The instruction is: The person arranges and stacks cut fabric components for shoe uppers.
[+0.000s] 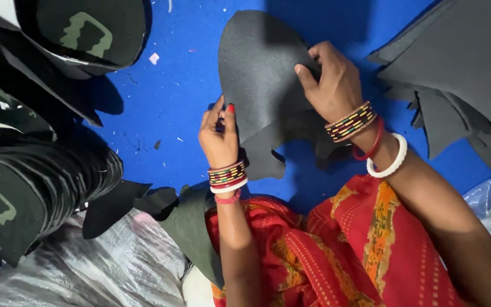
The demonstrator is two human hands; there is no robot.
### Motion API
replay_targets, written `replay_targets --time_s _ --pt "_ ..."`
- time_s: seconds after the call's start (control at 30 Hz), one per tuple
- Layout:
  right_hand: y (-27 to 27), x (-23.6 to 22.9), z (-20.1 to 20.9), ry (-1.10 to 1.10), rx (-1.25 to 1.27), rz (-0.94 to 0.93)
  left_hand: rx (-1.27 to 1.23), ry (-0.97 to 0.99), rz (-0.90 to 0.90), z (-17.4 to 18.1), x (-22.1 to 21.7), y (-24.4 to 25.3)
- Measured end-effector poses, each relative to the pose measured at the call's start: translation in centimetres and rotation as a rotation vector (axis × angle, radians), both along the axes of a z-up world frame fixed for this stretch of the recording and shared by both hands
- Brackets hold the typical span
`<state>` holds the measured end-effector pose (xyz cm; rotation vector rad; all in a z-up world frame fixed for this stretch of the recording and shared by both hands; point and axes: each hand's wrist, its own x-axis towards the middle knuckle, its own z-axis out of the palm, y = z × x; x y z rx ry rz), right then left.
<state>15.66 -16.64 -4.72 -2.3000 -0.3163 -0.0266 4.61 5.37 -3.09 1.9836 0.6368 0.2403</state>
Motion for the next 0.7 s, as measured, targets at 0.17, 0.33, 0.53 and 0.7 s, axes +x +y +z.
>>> replay_targets --time_s 0.17,0.33,0.53,0.7 --pt "-0.8 0.1 -1.7 -0.05 -0.019 0.022 0.056 -0.006 -0.014 -1.3 -0.4 0.5" --pt "-1.3 0.2 -1.2 0.027 -0.034 0.009 -0.024 -0.009 0.09 -3.3 -0.4 1.1" --pt "-2.7 0.5 -3.2 -0.015 0.002 0.045 -0.298 -0.061 0.135 -6.7 -0.7 2.5" --pt "-2.9 0.7 -3.8 0.131 0.073 0.029 -0.324 -0.054 0.103 -8.1 -0.7 3.2"
